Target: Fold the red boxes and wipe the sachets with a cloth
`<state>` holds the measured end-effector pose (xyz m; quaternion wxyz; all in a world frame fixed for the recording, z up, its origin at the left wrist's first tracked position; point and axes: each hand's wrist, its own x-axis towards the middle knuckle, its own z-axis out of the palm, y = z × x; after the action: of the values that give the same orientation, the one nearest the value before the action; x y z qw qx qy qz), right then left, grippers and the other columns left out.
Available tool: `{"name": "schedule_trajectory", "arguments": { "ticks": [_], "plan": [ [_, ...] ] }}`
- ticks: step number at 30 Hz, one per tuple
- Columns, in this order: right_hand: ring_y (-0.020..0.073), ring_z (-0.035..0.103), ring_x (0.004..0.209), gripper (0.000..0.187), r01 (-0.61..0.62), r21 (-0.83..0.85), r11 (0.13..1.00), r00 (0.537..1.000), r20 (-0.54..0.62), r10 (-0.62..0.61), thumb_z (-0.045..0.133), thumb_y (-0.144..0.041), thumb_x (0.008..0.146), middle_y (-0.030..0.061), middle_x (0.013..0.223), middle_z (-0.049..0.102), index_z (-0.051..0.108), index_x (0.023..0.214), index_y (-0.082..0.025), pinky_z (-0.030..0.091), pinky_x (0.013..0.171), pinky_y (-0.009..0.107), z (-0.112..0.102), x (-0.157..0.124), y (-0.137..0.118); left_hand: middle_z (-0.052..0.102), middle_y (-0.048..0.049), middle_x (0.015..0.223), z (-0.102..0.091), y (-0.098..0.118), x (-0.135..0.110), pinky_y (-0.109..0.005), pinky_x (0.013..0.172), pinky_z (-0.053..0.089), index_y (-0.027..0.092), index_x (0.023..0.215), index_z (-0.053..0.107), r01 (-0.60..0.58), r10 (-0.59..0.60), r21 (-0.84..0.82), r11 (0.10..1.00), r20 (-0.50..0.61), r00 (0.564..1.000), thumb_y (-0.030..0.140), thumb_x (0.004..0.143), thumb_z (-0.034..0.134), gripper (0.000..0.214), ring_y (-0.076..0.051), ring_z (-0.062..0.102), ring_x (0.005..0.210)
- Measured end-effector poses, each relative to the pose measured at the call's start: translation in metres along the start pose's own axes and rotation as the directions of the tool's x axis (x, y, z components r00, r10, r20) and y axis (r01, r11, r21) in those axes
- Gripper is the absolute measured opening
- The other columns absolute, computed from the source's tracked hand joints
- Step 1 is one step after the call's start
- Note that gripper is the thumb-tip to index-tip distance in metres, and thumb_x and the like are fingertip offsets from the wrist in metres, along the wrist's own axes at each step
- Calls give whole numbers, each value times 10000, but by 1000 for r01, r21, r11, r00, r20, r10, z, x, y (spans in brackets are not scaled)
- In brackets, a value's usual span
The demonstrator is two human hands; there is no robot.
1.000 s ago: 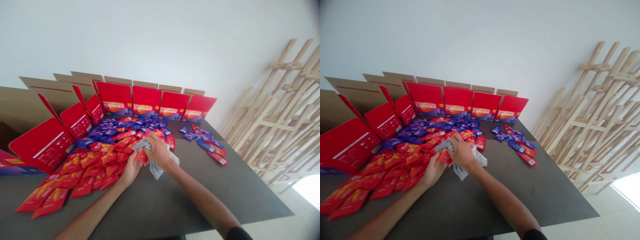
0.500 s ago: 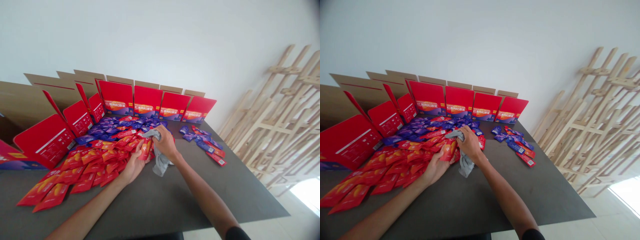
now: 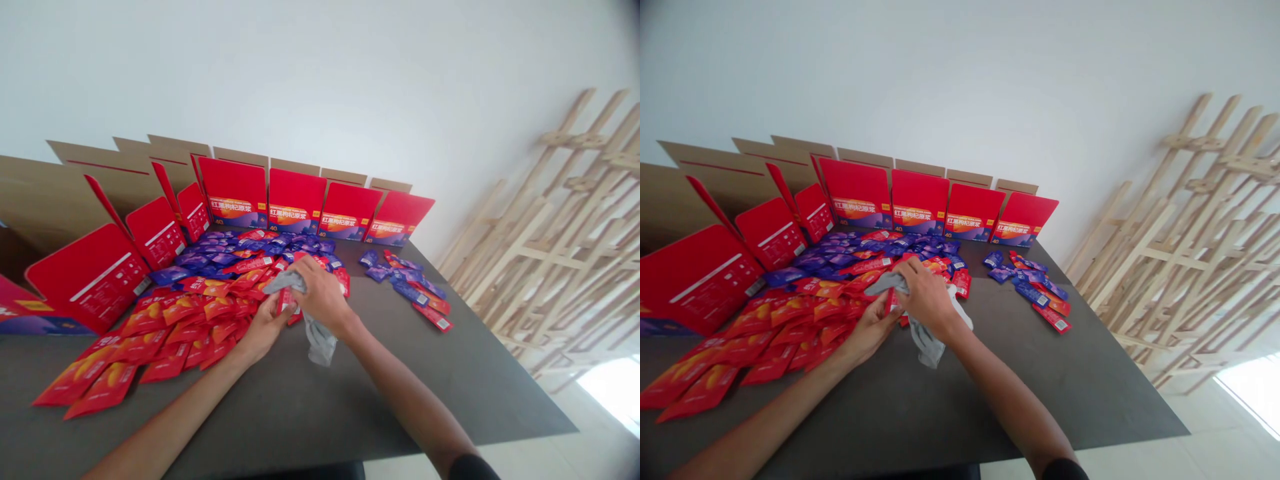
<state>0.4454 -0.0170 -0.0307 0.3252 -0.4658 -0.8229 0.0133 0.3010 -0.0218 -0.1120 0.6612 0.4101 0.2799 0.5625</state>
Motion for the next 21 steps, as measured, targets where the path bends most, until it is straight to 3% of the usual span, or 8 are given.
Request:
{"name": "schedule_trajectory", "arguments": {
  "ticks": [3, 6, 10, 14, 16, 18, 21],
  "plan": [
    [244, 666, 964, 335, -6, -142, 990, 984, 177, 31, 571, -154, 910, 93, 1275, 619, 607, 1237, -218, 532, 700, 330, 25, -7, -7, 779, -42, 980, -4, -5, 0, -362, 945, 551, 184, 889, 741, 18, -20, -42, 999, -40, 999, 109, 622, 871, 307, -273, 694, 1088],
    [231, 670, 979, 353, 24, -112, 993, 975, 222, 2, 568, -146, 911, 72, 1272, 624, 611, 1250, -236, 544, 738, 324, 36, -9, -11, 756, 6, 860, -13, -5, 4, -318, 852, 559, 202, 796, 717, 2, -9, -84, 996, -80, 997, 39, 551, 794, 304, -222, 696, 929],
    [219, 644, 1098, 354, -17, 5, 1000, 994, 111, 16, 565, -122, 905, 48, 1255, 623, 631, 1224, -261, 542, 814, 304, 26, -3, 0, 742, 4, 818, -13, 1, 3, -264, 762, 537, 196, 805, 744, 48, -50, -69, 996, -28, 998, 29, 556, 737, 300, -177, 668, 807],
    [217, 639, 1098, 295, -109, 50, 993, 991, -76, 113, 537, -109, 923, 45, 1204, 627, 648, 1154, -255, 536, 825, 302, 8, 4, 18, 770, -24, 1055, 0, 6, -8, -278, 842, 524, 245, 1118, 761, 116, -109, -75, 990, 83, 990, 40, 617, 751, 541, -194, 683, 943],
    [214, 635, 1099, 281, -113, 64, 992, 988, -103, 119, 539, -103, 920, 42, 1181, 634, 647, 1136, -246, 534, 844, 302, 6, 3, 19, 764, -16, 1079, 5, 8, -11, -277, 884, 520, 264, 1166, 746, 112, -102, -105, 988, 98, 990, 36, 633, 753, 580, -190, 677, 981],
    [211, 634, 1103, 281, -95, 63, 994, 994, -56, 98, 548, -106, 917, 44, 1192, 639, 645, 1144, -240, 535, 844, 301, 11, -1, 13, 753, -5, 941, 3, 9, -9, -255, 855, 532, 229, 1054, 764, 87, -80, -136, 987, 56, 995, 8, 622, 741, 486, -166, 671, 894],
    [211, 648, 1079, 304, -17, 44, 999, 993, 121, 12, 582, -140, 919, 39, 1247, 641, 636, 1195, -254, 533, 792, 292, 27, -9, -2, 656, 41, 705, -8, 11, -1, -162, 660, 497, 190, 763, 701, 17, -26, -173, 985, -47, 999, -43, 585, 665, 295, -93, 596, 675]
  ]
}}
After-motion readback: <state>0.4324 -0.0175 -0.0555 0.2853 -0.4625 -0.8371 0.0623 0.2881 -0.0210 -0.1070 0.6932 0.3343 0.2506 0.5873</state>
